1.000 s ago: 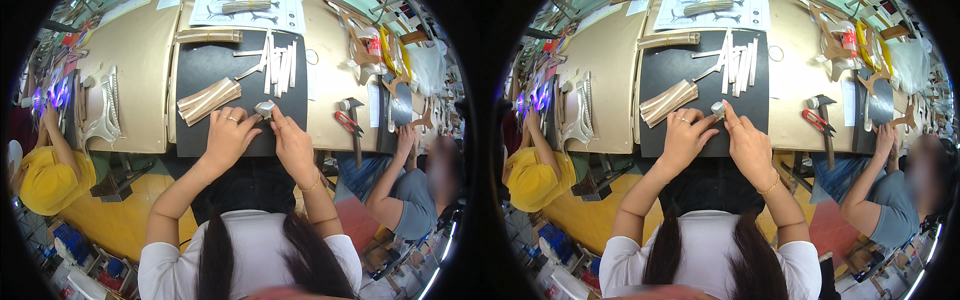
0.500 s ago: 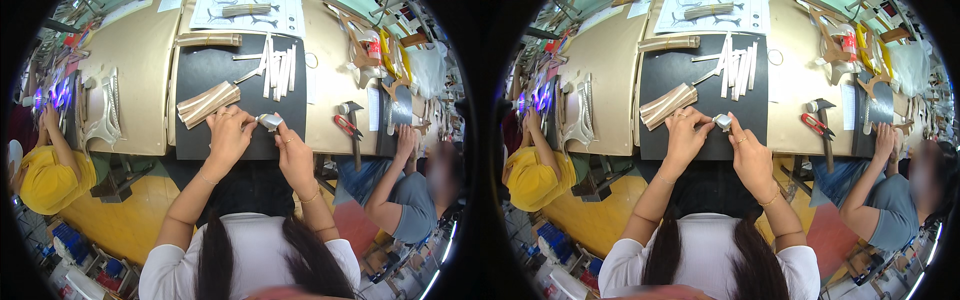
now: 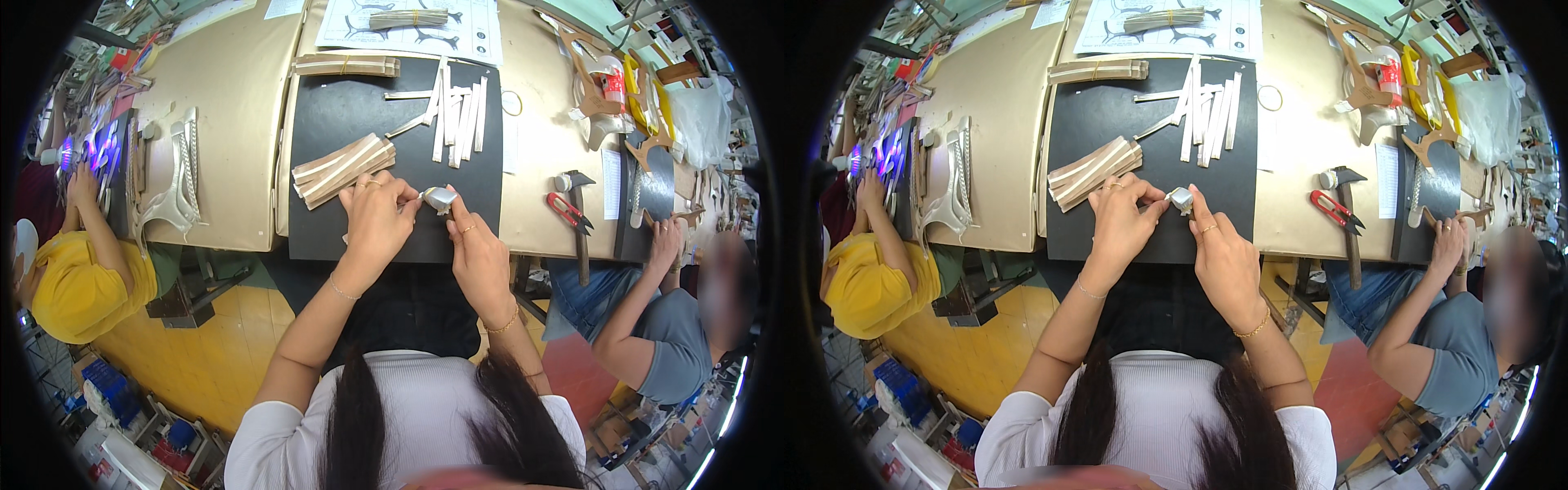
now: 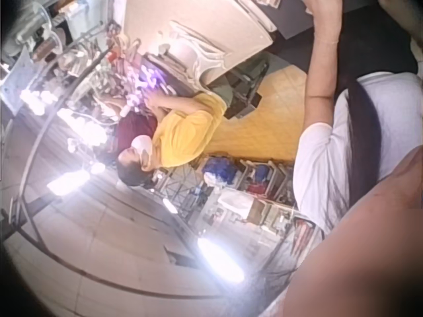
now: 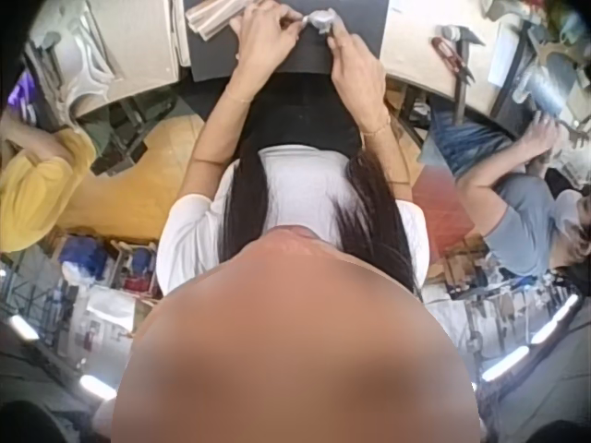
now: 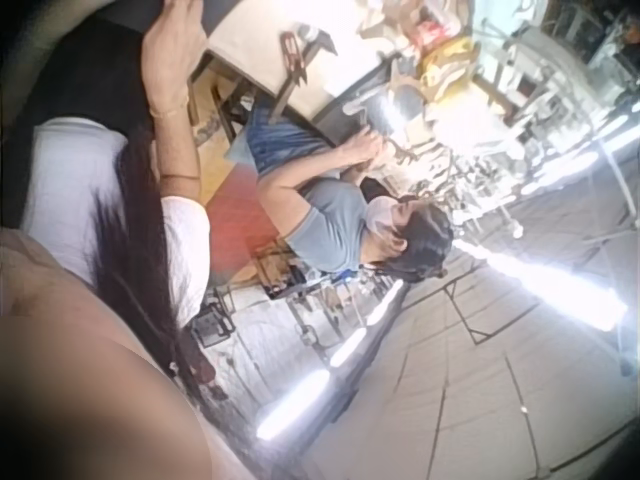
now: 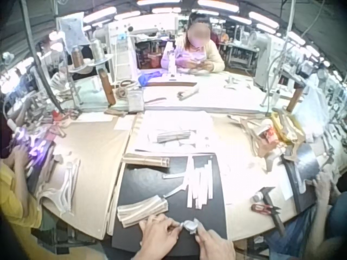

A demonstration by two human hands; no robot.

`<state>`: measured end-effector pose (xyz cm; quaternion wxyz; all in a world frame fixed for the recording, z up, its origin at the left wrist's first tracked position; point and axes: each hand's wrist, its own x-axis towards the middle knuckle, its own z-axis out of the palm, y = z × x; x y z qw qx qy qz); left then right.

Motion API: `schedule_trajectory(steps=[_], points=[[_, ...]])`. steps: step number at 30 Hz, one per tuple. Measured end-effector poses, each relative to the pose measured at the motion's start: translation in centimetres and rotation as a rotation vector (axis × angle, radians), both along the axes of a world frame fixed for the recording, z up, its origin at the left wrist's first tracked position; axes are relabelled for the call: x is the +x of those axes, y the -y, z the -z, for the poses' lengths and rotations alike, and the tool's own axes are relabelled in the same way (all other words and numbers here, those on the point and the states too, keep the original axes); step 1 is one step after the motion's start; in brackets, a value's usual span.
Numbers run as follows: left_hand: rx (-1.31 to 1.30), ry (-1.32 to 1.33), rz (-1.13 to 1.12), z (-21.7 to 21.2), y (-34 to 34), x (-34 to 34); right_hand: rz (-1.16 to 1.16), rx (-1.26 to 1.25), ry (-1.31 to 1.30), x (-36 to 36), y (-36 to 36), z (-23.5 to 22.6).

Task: The person repeatedly picks up small wooden strips, applies glue from a bottle, and presses them onto a small metal fixture. The process is repeated for multiple strips in a workshop setting with other workers visible in the background.

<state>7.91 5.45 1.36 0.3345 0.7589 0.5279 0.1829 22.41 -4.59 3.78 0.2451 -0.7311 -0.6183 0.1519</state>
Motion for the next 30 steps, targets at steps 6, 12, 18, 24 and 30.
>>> schedule_trajectory(steps=[6, 12, 18, 24, 30], points=[[0.028, -0.005, -0.009, 0.0, 0.2, 0.1, -0.005, -0.026, 0.034, -0.1, -0.3, -0.5], [0.085, 0.03, -0.035, 0.2, 1.1, -0.4, -0.005, -0.086, 0.104, -0.4, -0.4, -1.3], [0.132, 0.071, -0.045, 0.6, 1.1, -0.4, 0.005, -0.067, 0.105, -0.2, -0.6, -1.1], [0.102, 0.045, -0.054, 0.5, 1.1, -0.2, 0.028, 0.086, -0.033, -0.3, -0.1, -1.3], [0.106, -0.002, -0.066, 0.3, 1.1, 0.2, -0.033, 0.003, 0.087, 0.1, -1.0, -0.9]])
